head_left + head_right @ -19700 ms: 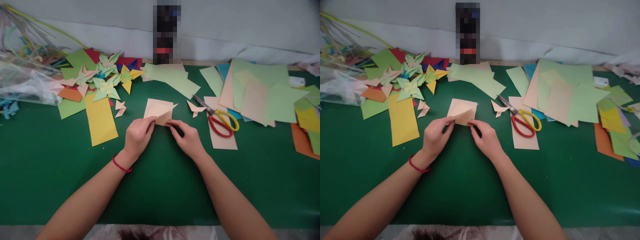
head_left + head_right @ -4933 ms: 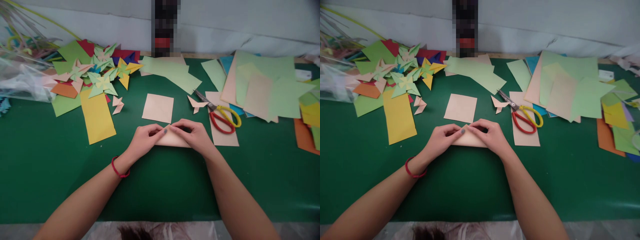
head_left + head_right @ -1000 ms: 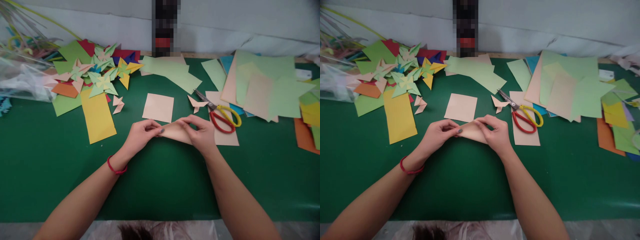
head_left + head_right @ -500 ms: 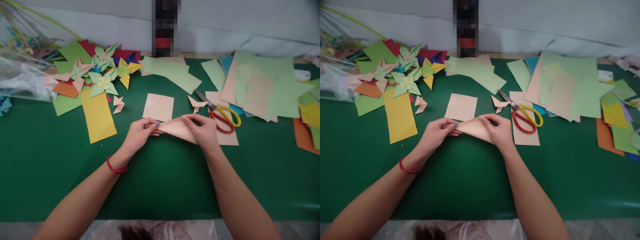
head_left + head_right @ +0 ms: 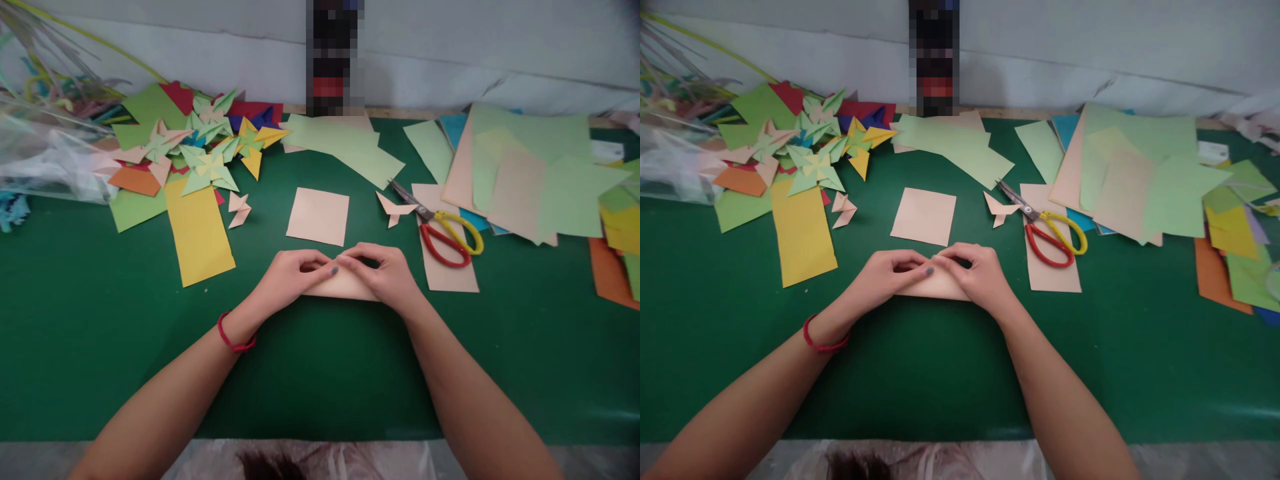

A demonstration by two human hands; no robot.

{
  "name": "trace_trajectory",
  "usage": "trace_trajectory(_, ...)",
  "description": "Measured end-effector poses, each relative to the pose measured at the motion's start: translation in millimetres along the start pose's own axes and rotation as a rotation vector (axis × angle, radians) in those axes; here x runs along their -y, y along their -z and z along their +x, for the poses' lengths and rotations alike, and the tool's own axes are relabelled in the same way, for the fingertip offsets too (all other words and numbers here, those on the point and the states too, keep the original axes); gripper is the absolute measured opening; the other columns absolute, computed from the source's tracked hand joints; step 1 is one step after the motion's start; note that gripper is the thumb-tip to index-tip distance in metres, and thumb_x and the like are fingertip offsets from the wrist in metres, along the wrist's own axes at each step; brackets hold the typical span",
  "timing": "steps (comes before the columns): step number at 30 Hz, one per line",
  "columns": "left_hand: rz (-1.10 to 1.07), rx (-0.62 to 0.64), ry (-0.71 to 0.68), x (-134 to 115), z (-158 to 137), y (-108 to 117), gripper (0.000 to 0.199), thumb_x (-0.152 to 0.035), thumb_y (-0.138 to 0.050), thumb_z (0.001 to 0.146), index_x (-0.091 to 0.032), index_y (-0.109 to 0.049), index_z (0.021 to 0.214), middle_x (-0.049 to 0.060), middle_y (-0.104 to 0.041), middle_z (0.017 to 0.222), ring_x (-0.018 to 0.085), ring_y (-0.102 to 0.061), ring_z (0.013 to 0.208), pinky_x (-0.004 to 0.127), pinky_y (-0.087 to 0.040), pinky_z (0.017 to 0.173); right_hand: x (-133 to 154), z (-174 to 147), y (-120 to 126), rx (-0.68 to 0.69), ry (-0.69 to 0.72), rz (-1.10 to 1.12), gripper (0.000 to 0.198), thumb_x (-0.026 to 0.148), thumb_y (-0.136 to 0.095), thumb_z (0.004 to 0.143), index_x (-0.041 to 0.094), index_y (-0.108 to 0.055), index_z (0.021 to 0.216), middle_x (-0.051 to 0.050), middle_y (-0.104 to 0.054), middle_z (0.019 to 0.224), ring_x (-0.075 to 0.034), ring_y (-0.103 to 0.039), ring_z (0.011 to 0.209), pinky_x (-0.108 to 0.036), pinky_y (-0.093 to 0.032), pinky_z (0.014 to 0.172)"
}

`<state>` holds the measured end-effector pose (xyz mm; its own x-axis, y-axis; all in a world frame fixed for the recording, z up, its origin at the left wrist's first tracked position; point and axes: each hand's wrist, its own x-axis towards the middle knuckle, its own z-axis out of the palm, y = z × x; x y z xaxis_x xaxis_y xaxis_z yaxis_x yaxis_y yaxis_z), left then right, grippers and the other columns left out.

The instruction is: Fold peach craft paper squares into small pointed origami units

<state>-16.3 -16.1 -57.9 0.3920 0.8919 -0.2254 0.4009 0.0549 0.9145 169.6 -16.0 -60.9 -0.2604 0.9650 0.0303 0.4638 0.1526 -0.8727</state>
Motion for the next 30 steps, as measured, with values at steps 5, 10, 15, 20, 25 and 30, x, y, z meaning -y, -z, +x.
trace_trajectory(5,0.043,-0.009,0.012,2,1,0,0.031,-0.043,-0.053,0.080,-0.016,-0.068,0.074,0.000,-0.064,0.067,0.011,-0.053,0.060,0.020,-0.035,0.051,2,-1,-2,0.011,0.048,-0.055,0.015,0.028,-0.056,0.082,0.023,-0.067,0.074,0.000,-0.070,0.076,-0.016,-0.062,0.073,-0.031,-0.041,0.073)
trace_trajectory(10,-0.036,0.048,0.053,3,2,2,0.030,-0.043,-0.056,0.078,-0.015,-0.065,0.068,0.000,-0.062,0.061,0.010,-0.054,0.056,0.020,-0.038,0.049,-2,0,5,-0.099,0.025,-0.080,0.015,0.028,-0.056,0.082,0.022,-0.067,0.073,-0.001,-0.069,0.076,-0.017,-0.061,0.072,-0.031,-0.043,0.070)
trace_trajectory(15,-0.212,0.075,0.130,4,1,4,0.028,-0.041,-0.059,0.077,-0.014,-0.065,0.074,0.005,-0.069,0.067,0.014,-0.064,0.065,0.024,-0.050,0.062,-6,0,10,-0.169,0.001,-0.067,0.013,0.027,-0.058,0.080,0.021,-0.068,0.073,0.000,-0.068,0.073,-0.016,-0.061,0.070,-0.030,-0.045,0.069)
trace_trajectory(20,-0.303,0.004,0.174,3,2,3,0.027,-0.040,-0.061,0.077,-0.013,-0.065,0.077,0.007,-0.070,0.068,0.015,-0.066,0.065,0.027,-0.055,0.065,-9,2,10,-0.274,-0.052,-0.041,0.014,0.031,-0.060,0.078,0.020,-0.068,0.073,-0.001,-0.069,0.073,-0.016,-0.062,0.069,-0.029,-0.047,0.065)
trace_trajectory(25,-0.386,-0.096,0.194,4,4,-2,0.024,-0.037,-0.063,0.077,-0.013,-0.064,0.077,0.006,-0.069,0.068,0.016,-0.068,0.067,0.025,-0.056,0.063,-9,2,10,-0.328,-0.049,-0.048,0.016,0.034,-0.060,0.078,0.020,-0.068,0.073,-0.001,-0.069,0.072,-0.016,-0.060,0.066,-0.028,-0.047,0.062)
trace_trajectory(30,-0.497,-0.182,0.133,4,5,-4,0.028,-0.037,-0.058,0.081,-0.013,-0.066,0.093,0.006,-0.069,0.080,0.015,-0.067,0.068,0.026,-0.057,0.068,-12,2,7,-0.368,-0.063,-0.001,0.015,0.033,-0.062,0.077,0.020,-0.068,0.073,-0.001,-0.069,0.072,-0.015,-0.061,0.067,-0.027,-0.047,0.063)
